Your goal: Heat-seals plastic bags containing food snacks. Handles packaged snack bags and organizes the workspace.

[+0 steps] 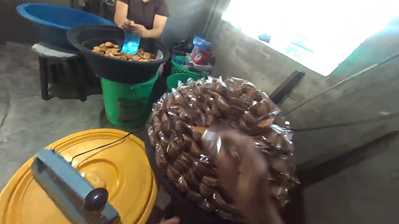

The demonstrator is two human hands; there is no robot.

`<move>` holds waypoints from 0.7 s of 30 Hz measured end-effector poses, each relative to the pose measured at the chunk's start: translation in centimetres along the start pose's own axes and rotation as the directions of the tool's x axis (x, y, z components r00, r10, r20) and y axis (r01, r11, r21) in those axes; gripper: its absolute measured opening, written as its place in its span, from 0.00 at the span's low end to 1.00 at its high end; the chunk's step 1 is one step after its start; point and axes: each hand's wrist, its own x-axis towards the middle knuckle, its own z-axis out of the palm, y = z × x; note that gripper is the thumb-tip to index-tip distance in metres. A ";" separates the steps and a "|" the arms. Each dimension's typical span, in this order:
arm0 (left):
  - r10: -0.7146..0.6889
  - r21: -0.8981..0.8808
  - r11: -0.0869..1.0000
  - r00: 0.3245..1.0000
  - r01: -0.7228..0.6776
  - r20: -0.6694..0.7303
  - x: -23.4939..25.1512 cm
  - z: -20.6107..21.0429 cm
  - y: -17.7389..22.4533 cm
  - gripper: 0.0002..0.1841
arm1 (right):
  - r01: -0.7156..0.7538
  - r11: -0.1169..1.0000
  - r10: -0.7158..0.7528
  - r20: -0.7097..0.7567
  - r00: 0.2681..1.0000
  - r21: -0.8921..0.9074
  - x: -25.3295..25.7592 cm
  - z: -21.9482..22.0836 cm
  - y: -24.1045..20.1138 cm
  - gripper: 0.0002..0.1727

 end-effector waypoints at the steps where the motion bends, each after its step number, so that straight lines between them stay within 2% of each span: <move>1: -0.014 -0.137 0.990 0.999 0.020 0.041 0.3 0.3 -0.4 0.44 | 0.090 0.987 -0.090 -0.010 0.996 0.136 -2.9 2.4 -1.7 0.15; 2: -0.012 -0.266 0.964 1.000 0.013 0.005 0.2 0.5 -0.9 0.38 | 0.191 0.961 -0.192 -0.013 0.981 0.199 -5.8 5.0 -3.1 0.14; 3: -0.014 -0.389 0.921 0.996 -0.022 -0.087 -0.1 0.5 -1.5 0.26 | 0.282 0.934 -0.291 0.010 0.957 0.218 -8.4 7.3 -4.1 0.11; 4: -0.027 -0.489 0.870 0.984 -0.065 -0.179 -0.6 0.3 -2.0 0.24 | 0.332 0.916 -0.352 0.053 0.935 0.226 -10.8 9.0 -4.8 0.10; 5: -0.047 -0.557 0.825 0.969 -0.100 -0.243 -1.3 -0.4 -2.7 0.26 | 0.300 0.924 -0.335 0.121 0.934 0.238 -13.0 10.1 -5.4 0.12; 6: -0.051 -0.589 0.796 0.954 -0.141 -0.297 -2.1 -1.5 -3.7 0.23 | 0.199 0.943 -0.264 0.234 0.936 0.268 -14.8 10.7 -6.2 0.17; 7: -0.045 -0.571 0.800 0.931 -0.183 -0.362 -3.1 -2.6 -4.9 0.17 | 0.050 0.940 -0.184 0.379 0.907 0.337 -16.1 11.0 -7.0 0.23; 8: -0.057 -0.493 0.848 0.891 -0.195 -0.450 -4.2 -3.5 -5.7 0.16 | -0.159 0.880 -0.108 0.514 0.851 0.448 -16.9 11.0 -7.8 0.30; 9: -0.044 -0.336 0.929 0.852 -0.158 -0.522 -5.1 -4.4 -6.4 0.23 | -0.456 0.724 -0.007 0.667 0.745 0.517 -17.0 11.0 -8.7 0.35; 10: -0.024 -0.186 0.977 0.814 -0.104 -0.581 -5.8 -5.4 -6.9 0.31 | -0.747 0.462 0.124 0.799 0.589 0.479 -16.7 11.4 -9.6 0.37; 11: -0.007 -0.070 0.996 0.780 -0.048 -0.626 -6.3 -6.1 -7.1 0.37 | -0.908 0.187 0.282 0.865 0.414 0.374 -16.0 12.3 -10.6 0.29; 12: 0.005 0.012 1.000 0.746 0.003 -0.666 -6.6 -6.4 -7.2 0.38 | -0.963 0.047 0.410 0.874 0.259 0.264 -15.0 13.9 -11.4 0.19; 13: 0.018 0.069 0.997 0.714 0.042 -0.700 -6.7 -6.6 -7.0 0.36 | -0.982 0.051 0.463 0.867 0.184 0.181 -14.3 15.8 -11.6 0.14; 14: 0.038 0.112 0.991 0.675 0.067 -0.737 -6.6 -6.9 -6.7 0.34 | -0.977 0.168 0.473 0.859 0.194 0.129 -13.7 17.8 -11.6 0.13; 15: 0.067 0.147 0.986 0.618 0.078 -0.783 -6.3 -7.3 -6.3 0.32 | -0.939 0.323 0.449 0.854 0.263 0.120 -13.0 19.7 -11.3 0.13; 17: 0.132 0.198 0.976 0.490 0.087 -0.862 -5.5 -9.0 -5.4 0.31 | -0.793 0.579 0.367 0.809 0.460 0.188 -11.7 22.9 -10.9 0.13; 18: 0.166 0.232 0.967 0.437 0.102 -0.884 -5.1 -10.3 -5.2 0.31 | -0.724 0.638 0.314 0.770 0.555 0.262 -11.6 24.5 -10.6 0.17; 19: 0.192 0.262 0.957 0.405 0.125 -0.894 -4.8 -11.7 -4.8 0.32 | -0.686 0.647 0.259 0.750 0.608 0.333 -11.7 26.1 -10.1 0.23; 21: 0.207 0.290 0.941 0.377 0.176 -0.903 -4.5 -13.8 -4.2 0.32 | -0.688 0.620 0.204 0.769 0.606 0.378 -11.8 29.0 -9.1 0.28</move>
